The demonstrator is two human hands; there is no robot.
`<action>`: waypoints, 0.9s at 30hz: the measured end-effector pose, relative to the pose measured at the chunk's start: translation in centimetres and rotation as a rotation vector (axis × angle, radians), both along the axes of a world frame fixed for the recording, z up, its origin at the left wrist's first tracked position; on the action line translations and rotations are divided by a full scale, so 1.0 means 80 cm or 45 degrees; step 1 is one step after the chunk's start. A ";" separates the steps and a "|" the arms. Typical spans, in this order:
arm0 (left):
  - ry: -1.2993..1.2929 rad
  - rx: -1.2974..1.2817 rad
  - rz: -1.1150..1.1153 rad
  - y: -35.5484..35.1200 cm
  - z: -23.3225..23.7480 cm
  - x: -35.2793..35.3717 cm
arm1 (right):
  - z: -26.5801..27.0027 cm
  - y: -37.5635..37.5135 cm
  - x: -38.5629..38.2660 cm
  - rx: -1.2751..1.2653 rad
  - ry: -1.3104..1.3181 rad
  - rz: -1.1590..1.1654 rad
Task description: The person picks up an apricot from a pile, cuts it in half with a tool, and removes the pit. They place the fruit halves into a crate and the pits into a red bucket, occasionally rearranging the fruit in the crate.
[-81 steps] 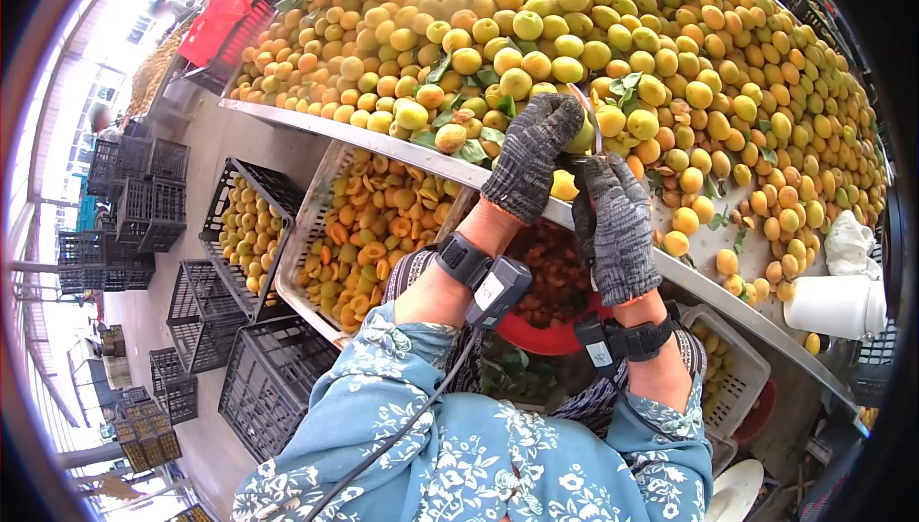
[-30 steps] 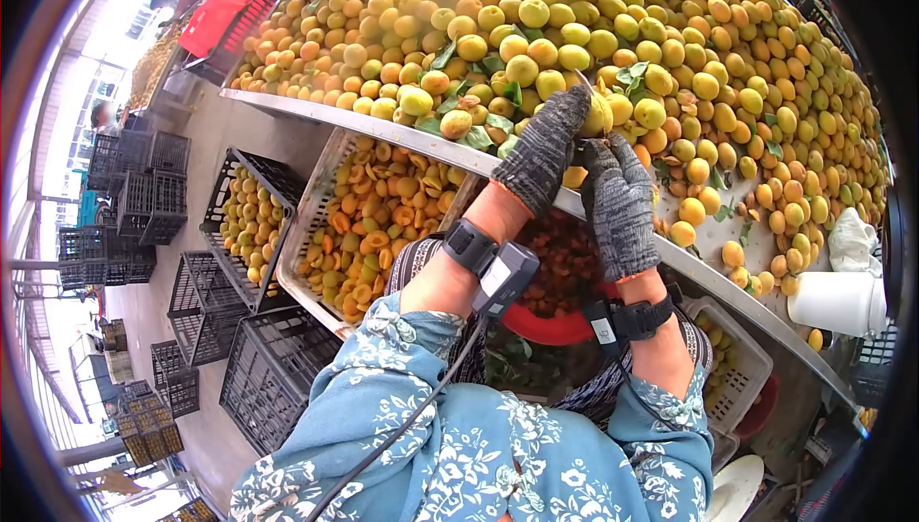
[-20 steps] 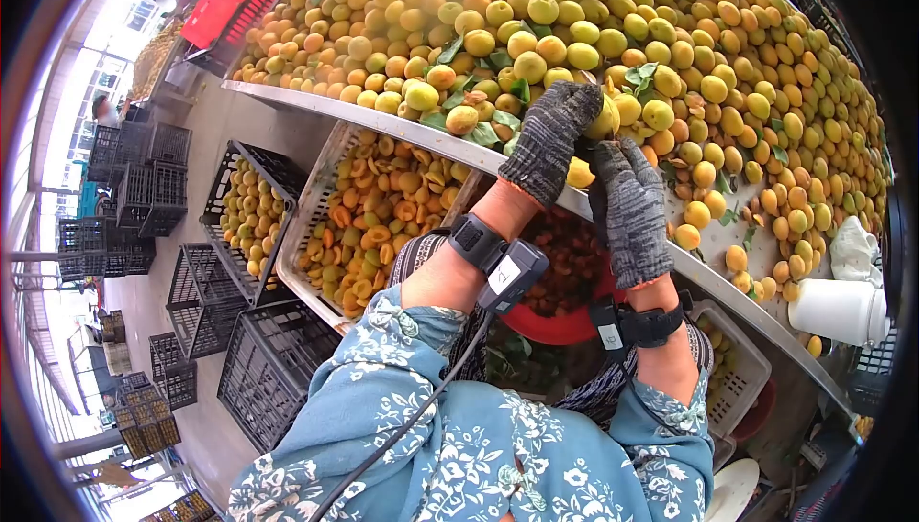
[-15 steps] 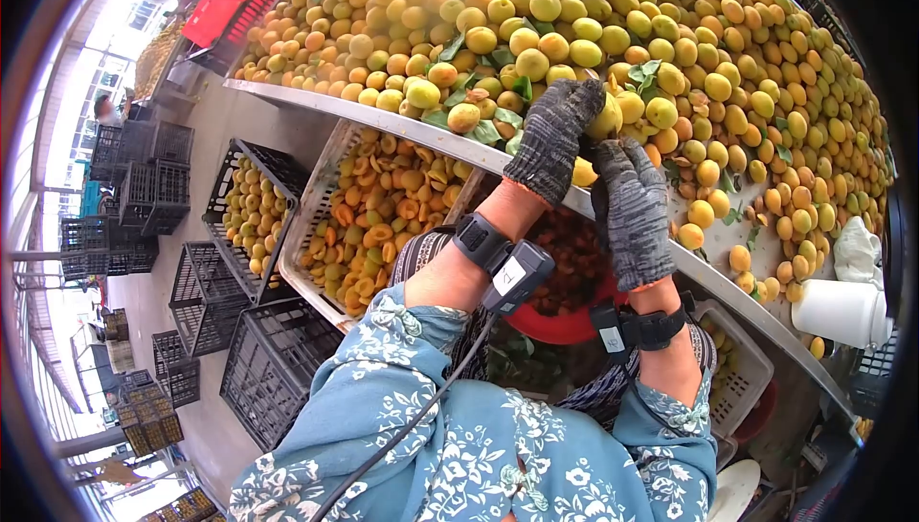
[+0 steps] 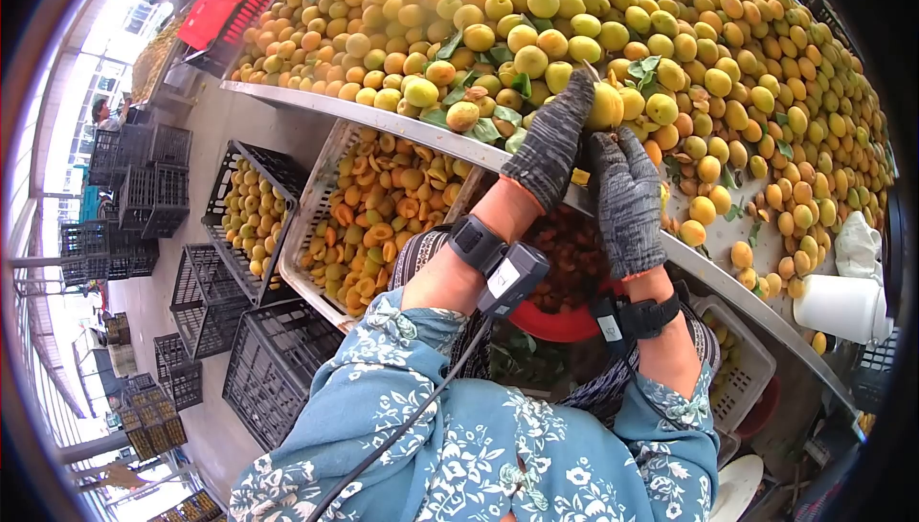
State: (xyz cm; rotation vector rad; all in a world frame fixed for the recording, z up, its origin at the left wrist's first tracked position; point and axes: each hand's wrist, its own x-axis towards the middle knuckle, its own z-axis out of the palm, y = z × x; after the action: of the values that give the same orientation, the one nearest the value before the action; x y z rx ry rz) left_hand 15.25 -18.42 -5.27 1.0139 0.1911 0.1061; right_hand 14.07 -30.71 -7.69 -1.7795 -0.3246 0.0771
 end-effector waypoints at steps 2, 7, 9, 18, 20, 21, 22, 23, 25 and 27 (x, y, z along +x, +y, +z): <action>0.024 0.132 -0.015 0.005 -0.002 0.003 | 0.005 -0.006 0.006 -0.607 -0.758 0.025; -0.472 0.954 0.036 0.021 -0.015 -0.007 | 0.020 -0.004 -0.001 -0.484 -0.572 -0.063; -0.475 0.778 0.057 0.016 -0.025 -0.004 | 0.035 -0.003 -0.003 -0.277 -0.315 -0.124; -0.630 1.211 0.180 0.018 -0.032 -0.002 | 0.045 0.008 -0.006 -0.571 -0.279 -0.128; -0.727 1.524 0.306 0.018 -0.030 -0.003 | 0.035 0.013 -0.008 -0.122 -0.130 -0.098; -0.611 1.159 0.196 0.016 -0.033 0.001 | 0.035 0.014 -0.009 -0.123 -0.131 -0.098; -0.492 0.794 0.088 0.015 -0.026 0.001 | 0.035 0.015 -0.010 0.020 -0.019 -0.061; -0.492 0.793 0.088 0.013 -0.020 -0.001 | 0.035 0.016 -0.011 0.163 0.093 -0.024; -0.247 0.063 -0.031 0.007 -0.007 -0.008 | 0.036 0.019 -0.014 0.224 0.126 -0.029; -0.290 0.090 -0.009 0.006 -0.012 -0.011 | 0.039 0.023 -0.017 0.287 0.157 -0.034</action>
State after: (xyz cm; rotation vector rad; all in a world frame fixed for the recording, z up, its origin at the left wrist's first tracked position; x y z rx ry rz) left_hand 14.38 -17.97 -6.19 1.0640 -0.0241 0.2221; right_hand 12.74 -28.84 -4.54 -1.5480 -0.2119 0.1257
